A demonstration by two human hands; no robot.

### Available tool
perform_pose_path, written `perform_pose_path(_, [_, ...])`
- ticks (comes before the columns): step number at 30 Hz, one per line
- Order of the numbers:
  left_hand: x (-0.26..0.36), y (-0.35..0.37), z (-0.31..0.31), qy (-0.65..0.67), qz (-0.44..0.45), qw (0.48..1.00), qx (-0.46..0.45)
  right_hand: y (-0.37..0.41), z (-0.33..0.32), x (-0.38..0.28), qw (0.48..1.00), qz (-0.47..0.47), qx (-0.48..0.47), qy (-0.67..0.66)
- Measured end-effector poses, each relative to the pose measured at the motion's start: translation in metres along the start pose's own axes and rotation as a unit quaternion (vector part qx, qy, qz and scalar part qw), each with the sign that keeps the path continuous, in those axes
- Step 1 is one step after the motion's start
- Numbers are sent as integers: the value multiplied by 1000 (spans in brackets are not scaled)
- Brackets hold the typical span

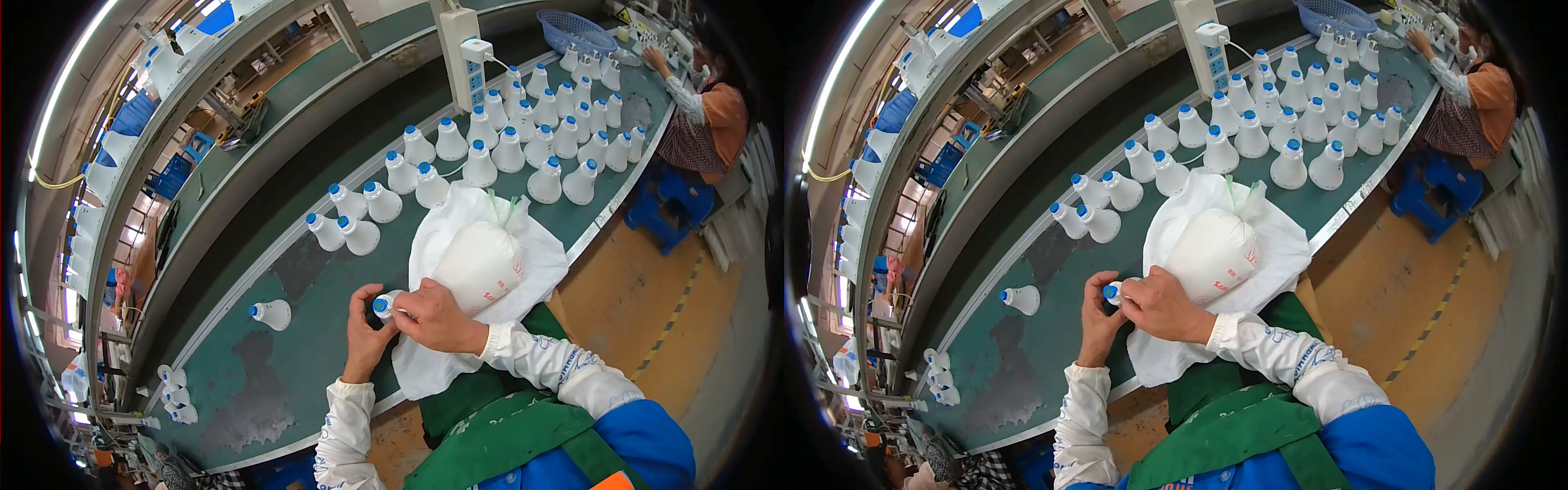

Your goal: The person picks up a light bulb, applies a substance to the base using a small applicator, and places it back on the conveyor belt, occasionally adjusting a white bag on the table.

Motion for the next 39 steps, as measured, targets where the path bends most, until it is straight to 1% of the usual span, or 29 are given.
perform_pose_path(2, [-3, -1, -3, 15, 7, 1000, 4, 0, 0, 0, 1000, 2, 1, 2])
perform_pose_path(4, [-5, -3, -5, -16, -4, 1000, -26, 0, -1, 1, 1000, 1, 7, -4])
perform_pose_path(8, [5, -1, -2, -7, 1, 999, -39, 0, 0, 1, 1000, 3, 0, -5])
perform_pose_path(10, [12, 1, 2, 36, 8, 999, -33, 0, 0, 1, 1000, 7, 2, -1])
perform_pose_path(14, [-1, -6, -4, 45, -13, 998, -44, 0, -1, 1, 1000, 5, 6, -2])
perform_pose_path(16, [6, -5, -5, -4, 4, 999, -54, -1, -2, 0, 1000, 3, 2, -7])
perform_pose_path(17, [12, -4, -2, -4, 4, 999, -54, -1, -1, 0, 1000, 4, 2, -7])
perform_pose_path(19, [22, 0, 2, 43, 7, 998, -38, 0, 1, 2, 1000, 9, 3, 3])
perform_pose_path(20, [18, -1, 0, 42, 7, 998, -37, 0, 1, 2, 1000, 9, 3, 2])
perform_pose_path(23, [5, -6, -5, 45, -18, 998, -51, 0, 1, 2, 1000, 10, 5, -1])
perform_pose_path(25, [4, -7, -6, 30, -31, 995, -91, 0, -1, 1, 1000, 4, 15, -9])
perform_pose_path(29, [16, -3, -2, 33, -21, 996, -80, 0, 1, 2, 1000, 6, 9, -4])
perform_pose_path(31, [19, -3, -1, 5, 29, 998, -53, 1, 1, 3, 1000, 8, 9, 1])
perform_pose_path(32, [16, -4, -3, 5, 29, 998, -53, 0, 1, 2, 1000, 8, 9, 1])
perform_pose_path(34, [4, -7, -5, 22, -20, 997, -75, 0, 0, 2, 1000, 8, 7, -2])
perform_pose_path(38, [4, -8, -7, 0, -30, 995, -95, 0, 0, 2, 1000, 6, 8, -3])
perform_pose_path(39, [19, -5, -3, 0, 1, 996, -85, 0, 0, 2, 1000, 8, 5, 0])
Point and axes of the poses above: each hand's wrist, its own y-axis away from the middle knuckle, its own z-axis out of the palm, x = y × z, the point moved 5 cm from there along -y, towards the middle knuckle, and after that the axes turned 12 degrees about -z, right-handed, at the moved point
